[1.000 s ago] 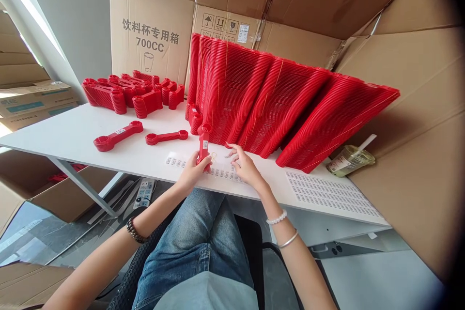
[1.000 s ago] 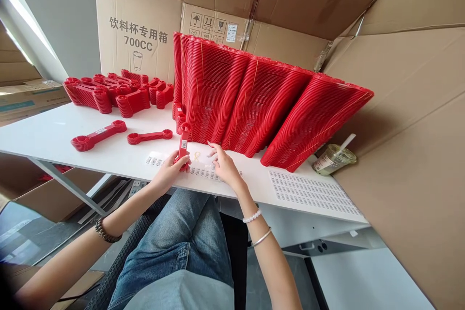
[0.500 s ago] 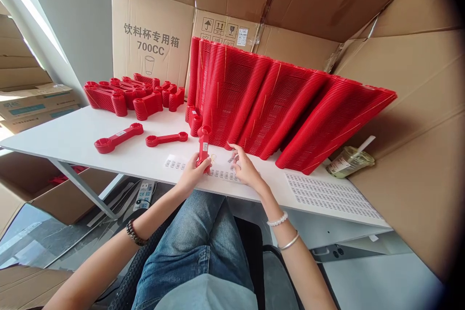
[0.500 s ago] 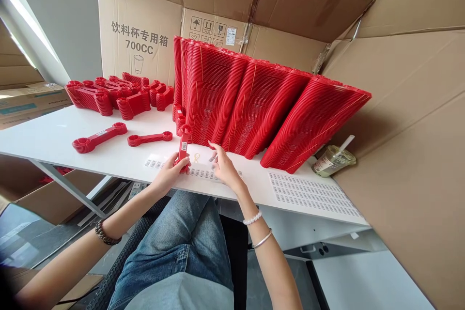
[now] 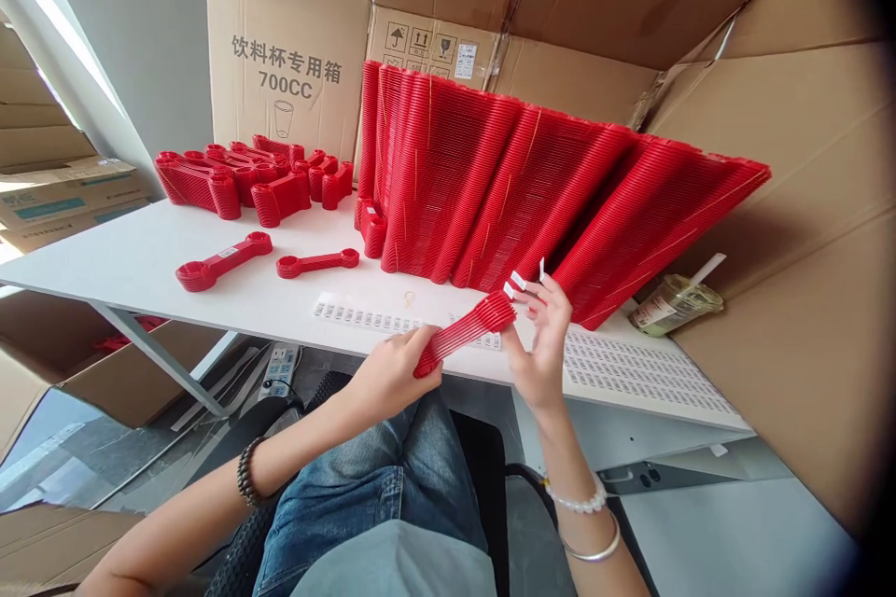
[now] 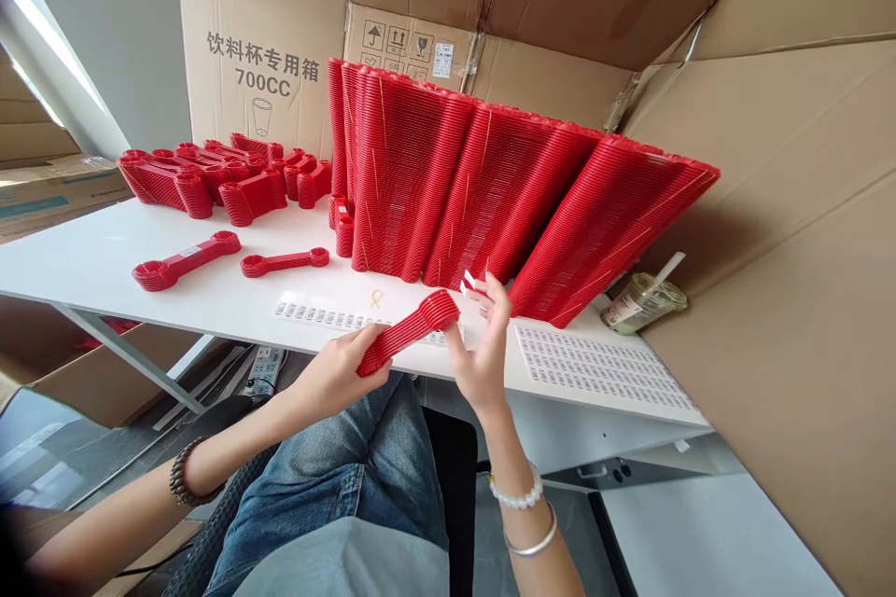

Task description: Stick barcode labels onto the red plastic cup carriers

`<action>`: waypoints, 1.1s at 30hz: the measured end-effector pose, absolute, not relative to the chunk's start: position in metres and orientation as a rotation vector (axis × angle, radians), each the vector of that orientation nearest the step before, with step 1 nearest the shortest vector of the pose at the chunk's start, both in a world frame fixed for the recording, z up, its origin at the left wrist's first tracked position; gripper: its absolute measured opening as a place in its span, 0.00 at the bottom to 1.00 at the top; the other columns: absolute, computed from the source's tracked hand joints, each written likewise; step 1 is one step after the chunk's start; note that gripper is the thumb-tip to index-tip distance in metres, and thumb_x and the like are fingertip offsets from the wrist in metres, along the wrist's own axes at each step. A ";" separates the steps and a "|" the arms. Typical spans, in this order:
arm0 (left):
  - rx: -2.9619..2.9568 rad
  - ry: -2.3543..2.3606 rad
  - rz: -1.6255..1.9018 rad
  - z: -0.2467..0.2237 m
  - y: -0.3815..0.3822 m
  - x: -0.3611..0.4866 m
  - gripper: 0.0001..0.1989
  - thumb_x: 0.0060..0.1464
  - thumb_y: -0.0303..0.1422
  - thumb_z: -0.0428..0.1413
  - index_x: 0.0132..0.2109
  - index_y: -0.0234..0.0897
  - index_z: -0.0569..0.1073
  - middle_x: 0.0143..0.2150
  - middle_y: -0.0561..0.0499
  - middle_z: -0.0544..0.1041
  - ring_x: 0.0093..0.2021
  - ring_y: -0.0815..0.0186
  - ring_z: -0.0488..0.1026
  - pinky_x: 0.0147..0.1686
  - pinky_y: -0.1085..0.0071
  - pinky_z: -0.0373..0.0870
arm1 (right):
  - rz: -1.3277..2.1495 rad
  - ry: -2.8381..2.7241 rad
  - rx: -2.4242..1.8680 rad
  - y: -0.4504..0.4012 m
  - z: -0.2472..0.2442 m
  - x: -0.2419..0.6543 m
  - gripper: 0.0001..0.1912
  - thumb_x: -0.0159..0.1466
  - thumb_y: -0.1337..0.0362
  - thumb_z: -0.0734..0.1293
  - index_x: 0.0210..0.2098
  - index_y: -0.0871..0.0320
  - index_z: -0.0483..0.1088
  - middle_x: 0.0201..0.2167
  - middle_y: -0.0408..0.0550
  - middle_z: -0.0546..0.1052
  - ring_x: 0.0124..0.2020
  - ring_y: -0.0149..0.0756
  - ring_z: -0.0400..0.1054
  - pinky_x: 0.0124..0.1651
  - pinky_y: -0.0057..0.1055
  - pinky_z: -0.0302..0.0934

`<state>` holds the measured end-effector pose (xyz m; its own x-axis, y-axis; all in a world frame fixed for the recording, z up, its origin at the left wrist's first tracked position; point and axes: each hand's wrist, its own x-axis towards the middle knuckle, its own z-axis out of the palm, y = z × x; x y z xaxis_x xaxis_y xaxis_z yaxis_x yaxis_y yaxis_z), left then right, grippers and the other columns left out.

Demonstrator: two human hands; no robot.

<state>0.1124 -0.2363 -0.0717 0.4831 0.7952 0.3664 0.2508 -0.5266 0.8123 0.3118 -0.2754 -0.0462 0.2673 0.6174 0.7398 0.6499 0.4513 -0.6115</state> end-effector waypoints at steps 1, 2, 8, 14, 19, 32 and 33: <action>2.056 0.869 0.989 -0.071 -0.239 0.112 0.13 0.49 0.30 0.57 0.43 0.43 0.73 0.32 0.50 0.75 0.31 0.61 0.70 0.33 0.69 0.59 | -0.054 -1.420 -1.212 -0.278 -0.045 0.314 0.33 0.63 0.57 0.68 0.64 0.50 0.52 0.58 0.56 0.65 0.53 0.44 0.68 0.57 0.50 0.62; 2.094 0.879 0.978 -0.072 -0.239 0.112 0.12 0.49 0.31 0.57 0.44 0.43 0.73 0.33 0.50 0.75 0.31 0.60 0.70 0.32 0.69 0.59 | -0.075 -1.432 -1.212 -0.280 -0.043 0.315 0.33 0.63 0.58 0.68 0.64 0.50 0.53 0.58 0.56 0.66 0.53 0.44 0.68 0.58 0.50 0.62; 2.305 0.951 0.895 -0.077 -0.235 0.111 0.14 0.54 0.31 0.55 0.48 0.41 0.71 0.34 0.48 0.76 0.32 0.58 0.73 0.32 0.68 0.61 | -0.172 -1.434 -1.229 -0.288 -0.044 0.322 0.35 0.62 0.61 0.71 0.64 0.50 0.53 0.58 0.56 0.65 0.54 0.45 0.67 0.58 0.51 0.62; 2.558 1.014 0.683 -0.075 -0.236 0.113 0.12 0.57 0.32 0.52 0.49 0.37 0.70 0.36 0.42 0.77 0.33 0.54 0.74 0.34 0.64 0.64 | -0.263 -1.441 -1.278 -0.298 -0.041 0.318 0.37 0.60 0.61 0.72 0.64 0.51 0.53 0.58 0.56 0.66 0.54 0.48 0.67 0.58 0.56 0.62; 2.707 0.984 0.389 -0.072 -0.244 0.115 0.11 0.56 0.31 0.53 0.47 0.35 0.70 0.37 0.40 0.77 0.32 0.54 0.75 0.35 0.63 0.66 | -0.405 -1.585 -1.092 -0.330 -0.026 0.290 0.46 0.56 0.68 0.75 0.67 0.45 0.51 0.63 0.53 0.62 0.63 0.54 0.59 0.63 0.62 0.57; 1.597 0.392 0.225 -0.068 -0.240 0.110 0.11 0.61 0.37 0.48 0.41 0.33 0.66 0.27 0.55 0.68 0.20 0.75 0.60 0.19 0.77 0.57 | 0.508 -1.312 -1.220 -0.347 -0.017 0.280 0.35 0.62 0.68 0.69 0.63 0.41 0.53 0.52 0.46 0.66 0.30 0.26 0.70 0.57 0.46 0.68; 1.555 0.381 0.228 -0.071 -0.239 0.111 0.11 0.61 0.38 0.48 0.42 0.33 0.66 0.28 0.55 0.68 0.20 0.75 0.60 0.18 0.78 0.56 | 0.509 -1.296 -1.243 -0.345 -0.020 0.278 0.35 0.61 0.69 0.69 0.63 0.42 0.54 0.51 0.45 0.65 0.28 0.25 0.69 0.58 0.46 0.68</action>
<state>0.1109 -0.2387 -0.0707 0.9211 0.3780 -0.0932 0.0957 0.0122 0.9953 0.2784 -0.3448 -0.0195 0.2810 0.8580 0.4299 0.3363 0.3315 -0.8815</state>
